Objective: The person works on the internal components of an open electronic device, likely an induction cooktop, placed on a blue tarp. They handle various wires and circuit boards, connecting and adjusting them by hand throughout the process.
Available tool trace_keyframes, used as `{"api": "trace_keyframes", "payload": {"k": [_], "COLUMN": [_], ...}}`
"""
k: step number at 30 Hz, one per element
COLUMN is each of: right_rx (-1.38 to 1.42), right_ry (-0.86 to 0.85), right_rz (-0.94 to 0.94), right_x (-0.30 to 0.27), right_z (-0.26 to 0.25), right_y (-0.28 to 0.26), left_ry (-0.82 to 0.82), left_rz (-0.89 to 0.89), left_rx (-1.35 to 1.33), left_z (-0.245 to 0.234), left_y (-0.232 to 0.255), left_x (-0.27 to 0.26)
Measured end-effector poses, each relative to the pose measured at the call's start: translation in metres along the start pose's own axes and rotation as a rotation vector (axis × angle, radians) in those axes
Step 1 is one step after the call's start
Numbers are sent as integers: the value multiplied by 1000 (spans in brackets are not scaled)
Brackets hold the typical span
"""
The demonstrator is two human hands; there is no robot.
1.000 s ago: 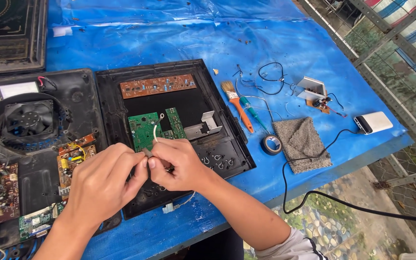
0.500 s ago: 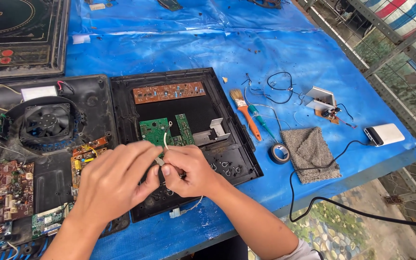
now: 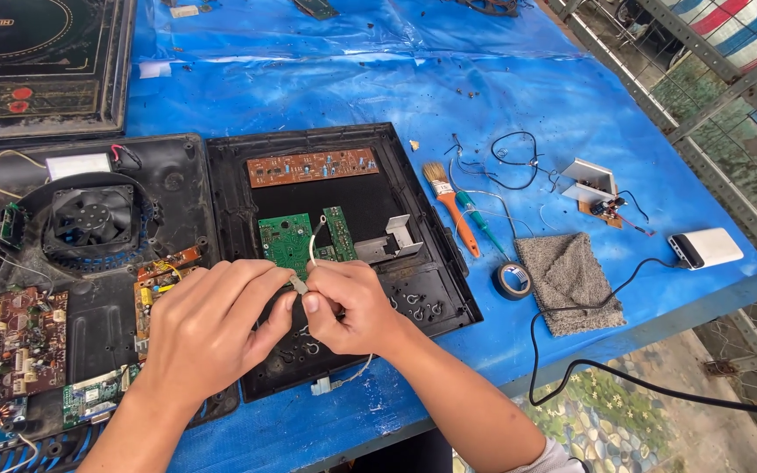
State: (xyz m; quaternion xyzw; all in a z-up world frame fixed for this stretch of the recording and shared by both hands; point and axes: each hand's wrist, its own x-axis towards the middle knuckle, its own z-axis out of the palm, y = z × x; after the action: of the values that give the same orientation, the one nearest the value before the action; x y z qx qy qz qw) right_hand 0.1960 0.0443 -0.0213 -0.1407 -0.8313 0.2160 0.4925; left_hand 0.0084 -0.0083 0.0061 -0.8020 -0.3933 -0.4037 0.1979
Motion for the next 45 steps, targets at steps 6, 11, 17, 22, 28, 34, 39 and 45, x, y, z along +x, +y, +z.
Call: {"api": "trace_keyframes", "payload": {"k": [6,11,17,22,28,34,39,45], "right_rx": [2,-1,4,6,29,23,25,34], "right_ry": [-7,-11,-17,-21,-30,-28,-32,-28], "right_rz": [-8,-17,-14,-10,21,23,21,20], "right_x": [1,2,0,0,1,0,0,0], "right_z": [0,-1,-1,0,-1,-2,-2,-3], "right_y": [-3,-3,-2,-1,-2,-2,-1,-3], "left_ry": [16,5,0,-18,-16,-24,-23,-12], "left_rz": [11,40,54,70,69,70,75,67], "left_rx": [-4,16,19,43,66,83,79,61], "left_z": [-3,-3,-6,-7,-7,-5,-6,-6], "left_y": [1,0,-1,-3,-3,-3,-4,-2], "left_x": [2,4,5,5,6,4,5,6]}}
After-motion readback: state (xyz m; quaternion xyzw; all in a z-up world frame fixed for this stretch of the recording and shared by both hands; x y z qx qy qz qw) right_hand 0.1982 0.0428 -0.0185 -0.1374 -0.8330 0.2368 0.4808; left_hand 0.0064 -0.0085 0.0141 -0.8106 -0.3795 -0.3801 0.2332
